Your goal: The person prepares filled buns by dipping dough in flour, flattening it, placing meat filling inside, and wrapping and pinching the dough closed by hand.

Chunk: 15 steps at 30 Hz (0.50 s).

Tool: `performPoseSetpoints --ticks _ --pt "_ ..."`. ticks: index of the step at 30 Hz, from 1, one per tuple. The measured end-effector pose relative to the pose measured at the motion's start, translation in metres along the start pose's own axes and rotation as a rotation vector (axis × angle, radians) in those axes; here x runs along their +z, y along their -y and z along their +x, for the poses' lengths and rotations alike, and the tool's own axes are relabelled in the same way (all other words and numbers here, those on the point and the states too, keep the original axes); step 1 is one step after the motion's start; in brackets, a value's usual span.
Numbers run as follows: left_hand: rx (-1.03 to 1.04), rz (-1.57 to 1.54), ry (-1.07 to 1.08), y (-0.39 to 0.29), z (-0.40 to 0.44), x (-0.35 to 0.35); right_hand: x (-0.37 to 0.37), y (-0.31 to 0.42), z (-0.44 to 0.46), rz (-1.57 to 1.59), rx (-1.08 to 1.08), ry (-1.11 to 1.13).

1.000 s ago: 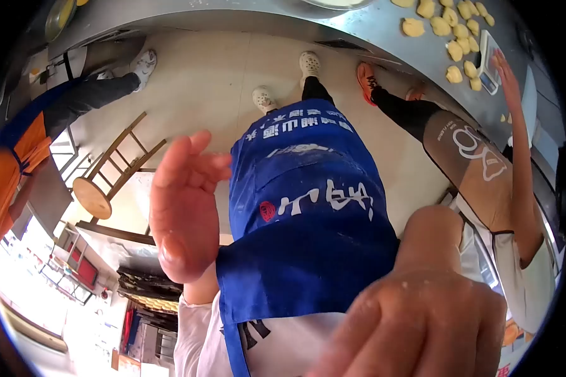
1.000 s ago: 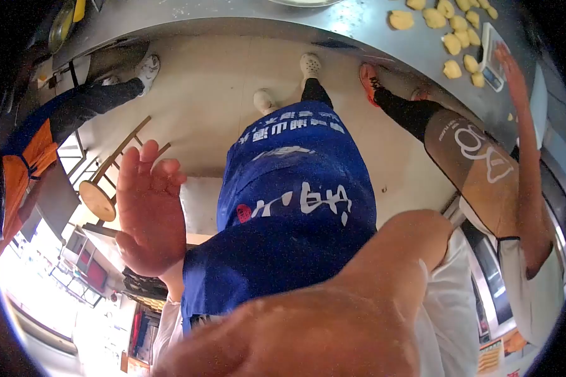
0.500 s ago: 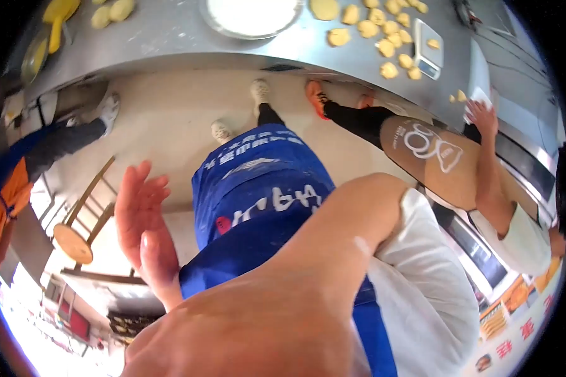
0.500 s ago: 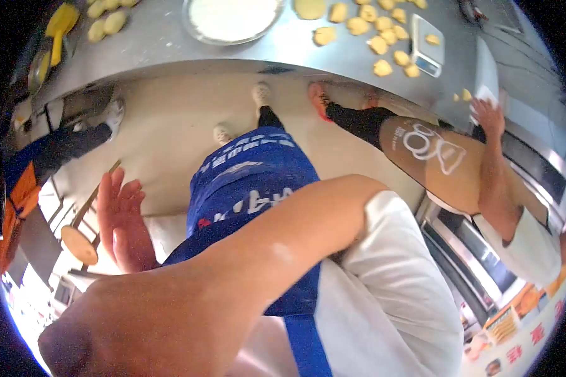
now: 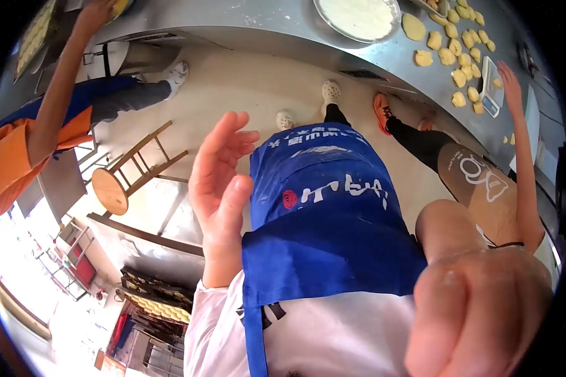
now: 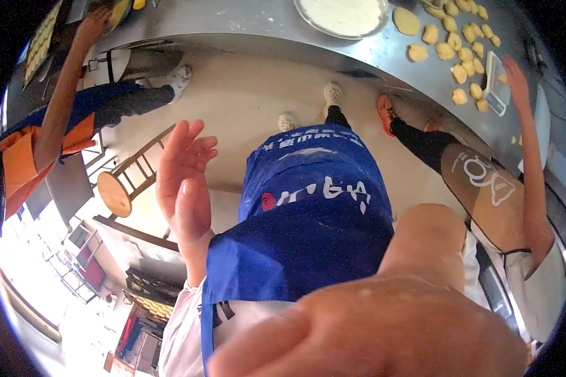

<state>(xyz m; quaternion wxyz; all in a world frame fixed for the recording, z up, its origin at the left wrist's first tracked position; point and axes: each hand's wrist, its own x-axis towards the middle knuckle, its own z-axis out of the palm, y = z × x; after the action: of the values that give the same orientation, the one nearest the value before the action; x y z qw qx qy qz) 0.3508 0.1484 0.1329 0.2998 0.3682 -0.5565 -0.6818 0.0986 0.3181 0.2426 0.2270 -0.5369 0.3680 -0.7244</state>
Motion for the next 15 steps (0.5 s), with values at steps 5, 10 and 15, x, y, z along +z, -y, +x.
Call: performPoseSetpoints --ticks 5,10,15 --pt "0.038 -0.021 -0.004 -0.003 -0.002 -0.003 -0.439 -0.102 -0.115 -1.536 0.767 0.049" --pt "-0.001 -0.088 0.101 -0.01 -0.009 -0.009 -0.557 -0.088 -0.201 -1.883 0.785 -0.115" --pt "0.029 0.01 0.103 -0.012 -0.015 0.006 -0.091 0.039 -0.052 -0.816 -0.071 -0.456"
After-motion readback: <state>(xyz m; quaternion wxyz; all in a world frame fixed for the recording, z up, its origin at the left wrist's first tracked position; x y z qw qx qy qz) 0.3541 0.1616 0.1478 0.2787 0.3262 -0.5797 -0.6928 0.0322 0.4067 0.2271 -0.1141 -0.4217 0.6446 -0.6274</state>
